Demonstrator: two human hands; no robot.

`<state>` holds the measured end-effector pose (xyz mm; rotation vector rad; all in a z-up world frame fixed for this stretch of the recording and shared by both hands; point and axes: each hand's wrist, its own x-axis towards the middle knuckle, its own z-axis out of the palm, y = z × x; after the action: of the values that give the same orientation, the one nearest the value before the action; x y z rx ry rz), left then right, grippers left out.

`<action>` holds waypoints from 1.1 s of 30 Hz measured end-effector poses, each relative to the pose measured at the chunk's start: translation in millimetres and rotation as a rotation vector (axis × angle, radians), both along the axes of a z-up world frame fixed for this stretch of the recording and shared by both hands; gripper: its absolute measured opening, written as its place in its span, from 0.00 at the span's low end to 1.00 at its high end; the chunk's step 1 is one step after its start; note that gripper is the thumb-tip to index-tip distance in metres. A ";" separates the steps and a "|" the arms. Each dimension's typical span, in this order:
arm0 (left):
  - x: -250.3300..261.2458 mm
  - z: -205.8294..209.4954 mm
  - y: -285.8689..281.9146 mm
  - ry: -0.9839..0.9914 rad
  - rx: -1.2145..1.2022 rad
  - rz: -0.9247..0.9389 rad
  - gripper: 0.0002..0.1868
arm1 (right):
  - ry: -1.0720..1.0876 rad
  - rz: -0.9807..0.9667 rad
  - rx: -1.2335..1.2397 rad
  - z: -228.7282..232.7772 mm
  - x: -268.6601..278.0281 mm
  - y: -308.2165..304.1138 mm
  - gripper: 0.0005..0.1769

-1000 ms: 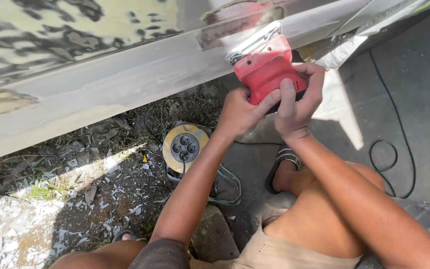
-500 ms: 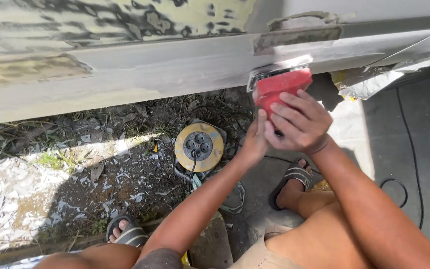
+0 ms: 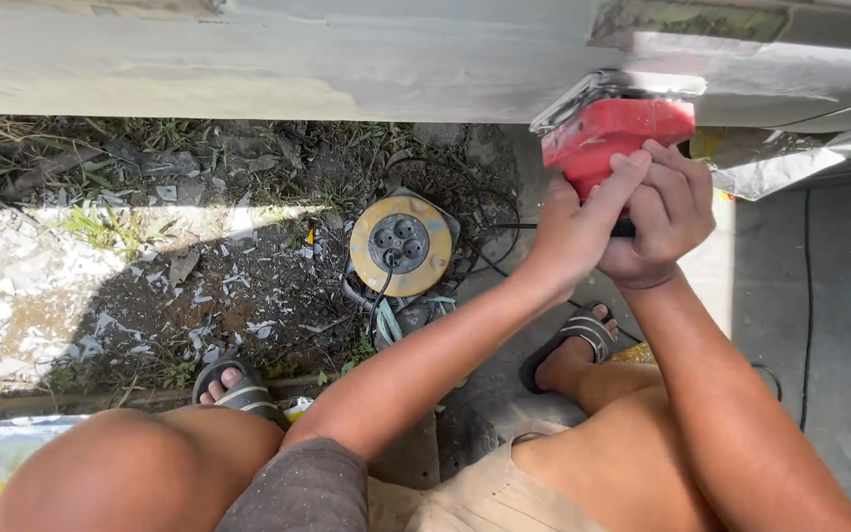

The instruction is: The person uses a red electric sander to smooth a section of a white car's body panel. They hold the tool with both hands and move it back and forth over the surface, which appears to be prepared with filler or primer.

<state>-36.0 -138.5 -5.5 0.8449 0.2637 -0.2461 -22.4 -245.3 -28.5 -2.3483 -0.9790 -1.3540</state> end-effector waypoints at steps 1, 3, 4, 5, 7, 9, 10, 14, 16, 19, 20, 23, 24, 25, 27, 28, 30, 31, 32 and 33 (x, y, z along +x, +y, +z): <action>-1.2 -0.7 3.4 0.002 0.003 0.002 0.21 | 0.002 0.002 0.003 0.2 -0.7 4.1 0.09; -3.3 -2.0 10.4 -0.124 -0.023 0.040 0.18 | -0.030 -0.035 0.002 0.6 -2.0 12.7 0.12; 0.1 -7.7 5.2 -0.122 -0.018 0.042 0.18 | -0.028 -0.033 0.007 -0.2 0.0 10.7 0.12; 2.4 -13.2 -1.3 -0.164 0.004 0.026 0.19 | -0.050 -0.029 0.006 -0.4 0.6 7.1 0.08; 7.1 -19.3 -14.2 -0.201 0.024 0.007 0.19 | -0.067 -0.028 0.004 1.2 1.8 -2.7 0.06; 11.3 -20.6 -26.7 -0.239 -0.010 -0.064 0.20 | -0.062 -0.018 -0.013 4.6 2.6 -15.3 0.08; 11.3 -21.0 -34.0 -0.233 -0.013 -0.067 0.20 | -0.056 -0.021 -0.016 8.5 1.7 -20.0 0.08; 13.3 -21.7 -44.3 -0.331 -0.048 -0.031 0.19 | -0.075 -0.009 -0.033 13.2 4.4 -29.3 0.06; 12.3 -18.7 -38.4 -0.357 -0.057 -0.017 0.18 | -0.067 -0.010 -0.033 13.1 3.6 -25.4 0.06; 10.9 -11.4 -18.9 -0.300 0.034 -0.031 0.20 | -0.066 0.001 -0.021 15.7 1.6 -5.9 0.07; 9.5 -10.0 -11.1 -0.312 0.082 -0.037 0.20 | -0.063 0.009 0.013 16.0 0.5 1.6 0.07; 6.1 1.4 10.4 -0.265 0.176 -0.045 0.21 | -0.052 -0.015 0.087 13.7 -2.5 22.8 0.07; 4.3 6.5 16.8 -0.210 0.217 -0.050 0.22 | -0.048 -0.052 0.125 12.5 -4.5 29.3 0.08; 5.8 1.3 16.4 -0.208 0.218 -0.051 0.22 | -0.046 -0.054 0.127 8.7 -3.8 29.7 0.08; 7.7 -8.7 14.6 -0.252 0.160 -0.044 0.21 | -0.068 -0.076 0.128 1.8 -3.8 29.6 0.08; 7.4 -9.6 12.7 -0.252 0.159 -0.050 0.21 | -0.068 -0.082 0.127 -3.3 -3.9 26.8 0.08; 9.0 -10.4 9.4 -0.132 0.223 -0.072 0.24 | -0.086 -0.066 0.098 -12.1 -1.5 21.2 0.12; 8.8 -12.1 7.8 -0.132 0.224 -0.071 0.24 | -0.087 -0.064 0.098 -11.9 -2.9 20.2 0.12; 8.9 -13.9 6.6 -0.125 0.281 -0.104 0.26 | -0.082 -0.072 0.092 -12.0 -4.1 19.7 0.10; 10.9 -16.1 6.7 -0.118 0.339 -0.132 0.29 | -0.079 -0.074 0.087 -12.5 -2.8 20.6 0.08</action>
<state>-25.1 -131.8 -21.6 1.2111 0.1398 -0.2781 -25.2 -224.8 -41.0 -2.3033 -0.8433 -1.4957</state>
